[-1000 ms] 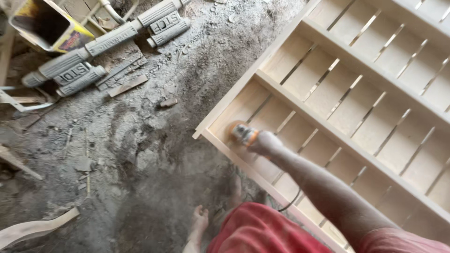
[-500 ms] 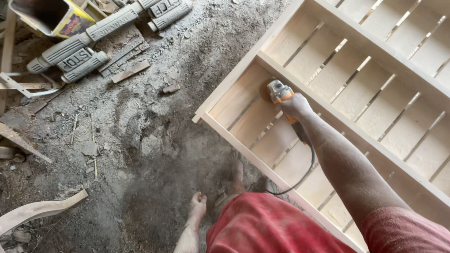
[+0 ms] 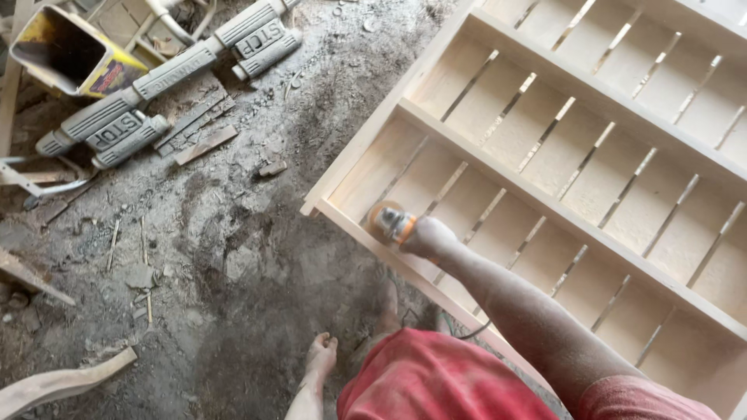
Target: The person uses an electric sander to smooth the surfaces of a wooden slatted structure. They move the sander across the top and side panels, generating sawdust as they work.
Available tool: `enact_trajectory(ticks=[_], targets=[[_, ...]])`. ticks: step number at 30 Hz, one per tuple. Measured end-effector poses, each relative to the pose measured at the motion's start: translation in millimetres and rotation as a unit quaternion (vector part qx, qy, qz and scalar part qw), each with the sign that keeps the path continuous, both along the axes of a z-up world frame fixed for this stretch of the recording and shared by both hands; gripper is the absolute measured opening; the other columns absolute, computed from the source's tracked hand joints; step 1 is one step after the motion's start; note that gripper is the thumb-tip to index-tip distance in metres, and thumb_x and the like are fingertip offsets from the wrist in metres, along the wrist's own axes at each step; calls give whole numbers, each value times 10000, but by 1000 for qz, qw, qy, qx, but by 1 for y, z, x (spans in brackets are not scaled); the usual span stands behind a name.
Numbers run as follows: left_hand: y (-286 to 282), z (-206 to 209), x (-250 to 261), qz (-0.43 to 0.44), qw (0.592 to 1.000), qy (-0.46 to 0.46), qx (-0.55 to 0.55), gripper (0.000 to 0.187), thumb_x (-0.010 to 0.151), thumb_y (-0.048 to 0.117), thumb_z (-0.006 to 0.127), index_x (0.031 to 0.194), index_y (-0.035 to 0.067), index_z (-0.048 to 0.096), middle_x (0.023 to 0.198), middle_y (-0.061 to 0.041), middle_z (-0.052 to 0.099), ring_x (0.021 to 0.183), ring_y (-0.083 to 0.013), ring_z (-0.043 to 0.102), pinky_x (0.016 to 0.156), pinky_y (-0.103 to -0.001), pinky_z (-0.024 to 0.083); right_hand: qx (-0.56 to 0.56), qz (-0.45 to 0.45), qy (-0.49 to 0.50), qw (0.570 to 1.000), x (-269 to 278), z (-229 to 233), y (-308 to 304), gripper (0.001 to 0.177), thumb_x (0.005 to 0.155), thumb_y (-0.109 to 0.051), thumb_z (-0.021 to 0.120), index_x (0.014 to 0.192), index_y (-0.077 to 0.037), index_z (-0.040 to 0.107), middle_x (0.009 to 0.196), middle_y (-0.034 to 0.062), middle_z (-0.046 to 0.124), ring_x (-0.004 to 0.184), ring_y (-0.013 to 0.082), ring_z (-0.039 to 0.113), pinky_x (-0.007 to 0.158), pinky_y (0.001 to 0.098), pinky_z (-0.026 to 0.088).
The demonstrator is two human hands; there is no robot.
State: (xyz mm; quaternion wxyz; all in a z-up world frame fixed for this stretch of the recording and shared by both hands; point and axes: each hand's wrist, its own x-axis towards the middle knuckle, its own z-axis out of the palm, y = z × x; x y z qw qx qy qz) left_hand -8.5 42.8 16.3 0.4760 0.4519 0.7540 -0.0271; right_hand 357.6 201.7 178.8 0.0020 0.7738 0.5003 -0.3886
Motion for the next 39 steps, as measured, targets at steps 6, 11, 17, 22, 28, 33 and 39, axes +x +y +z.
enact_trajectory(ticks=[6,11,17,22,28,33,39], targets=[[16,1,6,36,997,-58,48,541,930,383,664,1360,59,614,1239,-190,737,1169,-311,711,989,-408,549,-23,-33,-38,998,49,-9,-9,474,692,-448,813,977,-71,773,949,186,761,872,334,740,792,441,590],[10,-4,5,6,1000,-14,15,536,918,391,687,1357,89,625,1249,-170,728,1182,-304,695,1001,-402,530,-22,-123,-24,992,112,-21,25,487,686,-426,837,995,-55,773,922,170,769,850,307,761,780,419,595],[-18,-2,-12,4,999,-7,31,533,913,402,685,1331,73,651,1222,-187,742,1164,-319,713,987,-409,552,-16,-181,-29,983,149,-17,17,516,665,-392,860,1023,-34,765,940,160,773,869,291,756,787,394,587],[-28,-2,-11,7,1000,-4,6,524,919,394,679,1335,78,648,1234,-183,737,1167,-324,706,985,-415,548,-24,-178,-33,983,138,-11,-10,502,683,-401,852,1014,-37,755,939,159,767,867,284,753,782,400,590],[-25,3,8,-6,1000,-9,3,517,920,397,675,1334,88,646,1225,-174,741,1159,-317,707,984,-412,543,-38,-107,-8,994,76,7,-45,440,666,-384,843,945,-51,774,889,155,777,822,298,763,758,412,597],[-16,1,18,-20,999,-30,40,518,921,395,677,1326,73,650,1206,-179,750,1148,-313,716,976,-406,551,-23,-31,-9,999,31,18,-65,427,661,-362,829,947,-52,765,900,197,761,845,350,750,785,434,589],[-12,4,17,-22,998,-31,49,510,914,381,682,1319,72,655,1207,-174,749,1152,-314,711,979,-401,544,-25,-53,-7,998,42,32,-109,389,652,-320,799,934,-54,764,895,200,758,854,361,749,793,448,596]])
